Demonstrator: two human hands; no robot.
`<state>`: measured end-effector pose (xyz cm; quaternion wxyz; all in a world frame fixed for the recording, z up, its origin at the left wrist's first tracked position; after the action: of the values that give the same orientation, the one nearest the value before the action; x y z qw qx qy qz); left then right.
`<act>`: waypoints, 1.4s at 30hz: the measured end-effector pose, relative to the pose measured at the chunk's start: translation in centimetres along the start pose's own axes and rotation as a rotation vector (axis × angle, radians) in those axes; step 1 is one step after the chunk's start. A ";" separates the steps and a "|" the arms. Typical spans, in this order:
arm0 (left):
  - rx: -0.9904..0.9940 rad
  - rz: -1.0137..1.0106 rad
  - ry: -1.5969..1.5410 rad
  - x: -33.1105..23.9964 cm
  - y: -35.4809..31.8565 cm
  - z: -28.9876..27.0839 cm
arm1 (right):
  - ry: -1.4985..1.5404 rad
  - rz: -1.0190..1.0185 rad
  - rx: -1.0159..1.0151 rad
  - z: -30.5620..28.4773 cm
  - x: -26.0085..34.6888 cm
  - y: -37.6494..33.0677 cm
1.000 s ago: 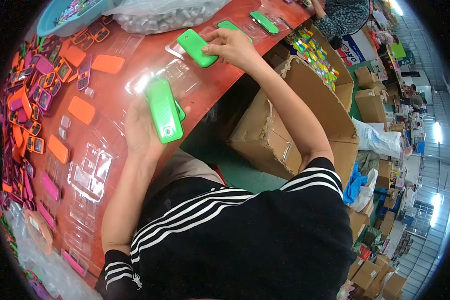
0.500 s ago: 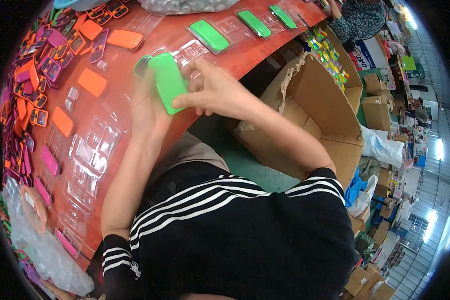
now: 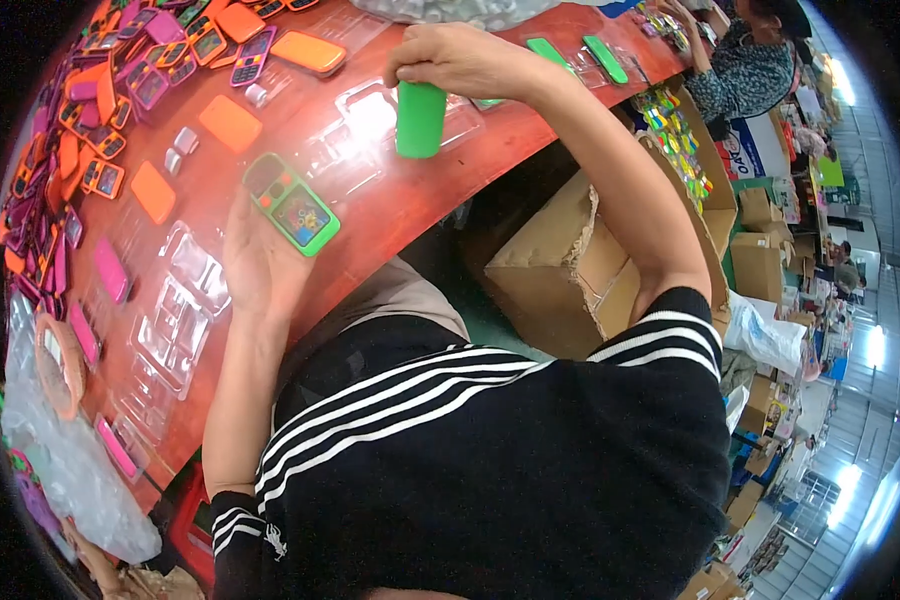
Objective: Packaging toy mobile phones into plastic molds.
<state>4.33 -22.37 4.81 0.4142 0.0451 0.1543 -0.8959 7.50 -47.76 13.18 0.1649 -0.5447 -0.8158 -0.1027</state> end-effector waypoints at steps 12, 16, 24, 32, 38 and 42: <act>0.014 -0.100 0.152 -0.4 -0.4 0.5 | 0.249 0.000 -0.047 2.3 2.6 2.9; 0.026 -0.281 0.405 0.6 -0.8 1.2 | 0.224 -0.088 0.066 3.7 7.5 0.7; -0.081 -0.019 0.791 -2.7 -5.7 -0.1 | 0.397 0.015 -0.238 4.5 10.3 -1.9; -0.172 -0.023 0.793 -5.0 -9.8 -1.9 | -0.410 -0.459 -0.653 8.8 11.1 -0.7; -0.190 -0.053 0.737 -5.1 -10.6 -3.2 | -0.448 -0.450 -0.575 10.2 11.4 0.1; -0.175 -0.032 0.863 -6.9 -9.4 -2.1 | -0.352 -0.400 -0.593 9.6 10.1 0.6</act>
<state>1.61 -10.91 6.53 0.3003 0.3776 0.3891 -0.7847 3.00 -35.58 8.08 -0.1651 -0.4084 -0.8565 -0.2690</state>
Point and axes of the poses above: each hand's wrist, its own y-axis towards the middle knuckle, its own z-axis out of the palm, x = y × z, the point moved 2 cm from there along y, towards the middle knuckle, and after that the axes turned 5 degrees about -y, right-handed, at the moved point
